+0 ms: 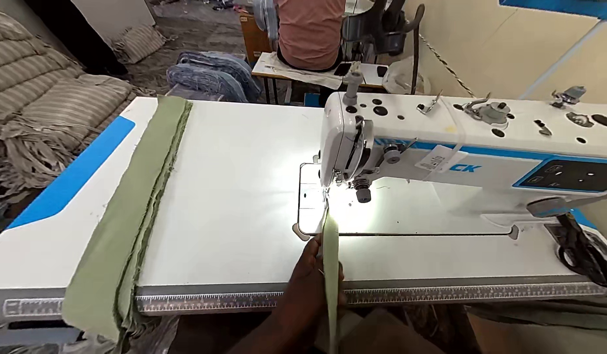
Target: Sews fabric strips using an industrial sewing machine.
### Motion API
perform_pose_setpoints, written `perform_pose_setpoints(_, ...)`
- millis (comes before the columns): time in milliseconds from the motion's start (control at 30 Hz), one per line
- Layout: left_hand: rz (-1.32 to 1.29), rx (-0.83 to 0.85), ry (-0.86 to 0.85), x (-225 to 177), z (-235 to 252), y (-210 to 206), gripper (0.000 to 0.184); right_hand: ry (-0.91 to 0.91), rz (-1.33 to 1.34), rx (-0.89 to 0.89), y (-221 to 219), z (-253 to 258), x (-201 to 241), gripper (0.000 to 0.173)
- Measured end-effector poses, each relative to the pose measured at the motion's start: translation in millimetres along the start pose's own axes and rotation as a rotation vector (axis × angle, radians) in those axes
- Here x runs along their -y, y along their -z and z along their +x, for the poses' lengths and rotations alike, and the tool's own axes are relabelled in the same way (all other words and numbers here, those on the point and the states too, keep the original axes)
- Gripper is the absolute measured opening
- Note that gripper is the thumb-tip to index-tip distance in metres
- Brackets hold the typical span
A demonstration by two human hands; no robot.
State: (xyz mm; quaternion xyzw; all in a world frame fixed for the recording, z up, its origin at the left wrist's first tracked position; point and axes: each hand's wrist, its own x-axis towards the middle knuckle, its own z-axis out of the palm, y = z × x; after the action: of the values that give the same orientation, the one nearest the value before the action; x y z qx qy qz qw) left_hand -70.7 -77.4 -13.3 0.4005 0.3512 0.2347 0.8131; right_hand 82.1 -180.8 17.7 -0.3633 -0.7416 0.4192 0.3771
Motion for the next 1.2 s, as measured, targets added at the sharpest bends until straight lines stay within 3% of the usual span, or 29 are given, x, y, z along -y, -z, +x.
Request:
perform_pose_setpoints(67,0.232,-0.009,-0.135,18.5,-19.7,5.1,0.068,-0.082,-0.015,-0.329,1.6,10.2,-20.9,0.040)
perform_pose_setpoints(133,0.327,0.015,-0.205,34.8,-33.0,7.7,0.076,-0.305,-0.183,-0.670,7.4,34.0,-41.7,0.025)
perform_pose_setpoints(167,0.397,0.034,-0.217,39.4,-36.1,10.7,0.079,-0.425,-0.270,-0.730,10.2,47.4,-50.7,0.022)
perform_pose_setpoints(267,0.744,0.056,-0.151,34.3,-38.1,9.3,0.079,-0.615,-0.503,-0.639,15.9,82.7,-71.7,0.045)
perform_pose_setpoints(333,0.933,0.110,-0.086,25.4,-34.2,1.6,0.075,-0.578,-0.691,-0.659,17.2,95.7,-79.9,0.034)
perform_pose_setpoints(400,0.973,0.155,-0.124,27.7,-29.6,-1.4,0.074,-0.535,-0.813,-0.682,16.8,97.7,-78.3,0.032)
perform_pose_setpoints(567,0.778,0.131,-0.209,48.4,-27.5,3.7,0.069,-0.709,-0.853,-0.418,8.7,87.6,-60.6,0.060)
perform_pose_setpoints(767,0.514,0.088,-0.180,48.6,-31.8,0.8,0.064,-0.640,-0.836,-0.514,8.3,86.4,-67.0,0.058)
perform_pose_setpoints(900,0.579,0.086,-0.219,45.8,-33.6,1.2,0.060,-0.667,-0.819,-0.519,6.4,86.0,-65.8,0.058)
perform_pose_setpoints(1200,0.461,0.091,-0.212,52.1,-33.0,2.8,0.063,-0.648,-0.821,-0.524,5.7,84.1,-66.8,0.056)
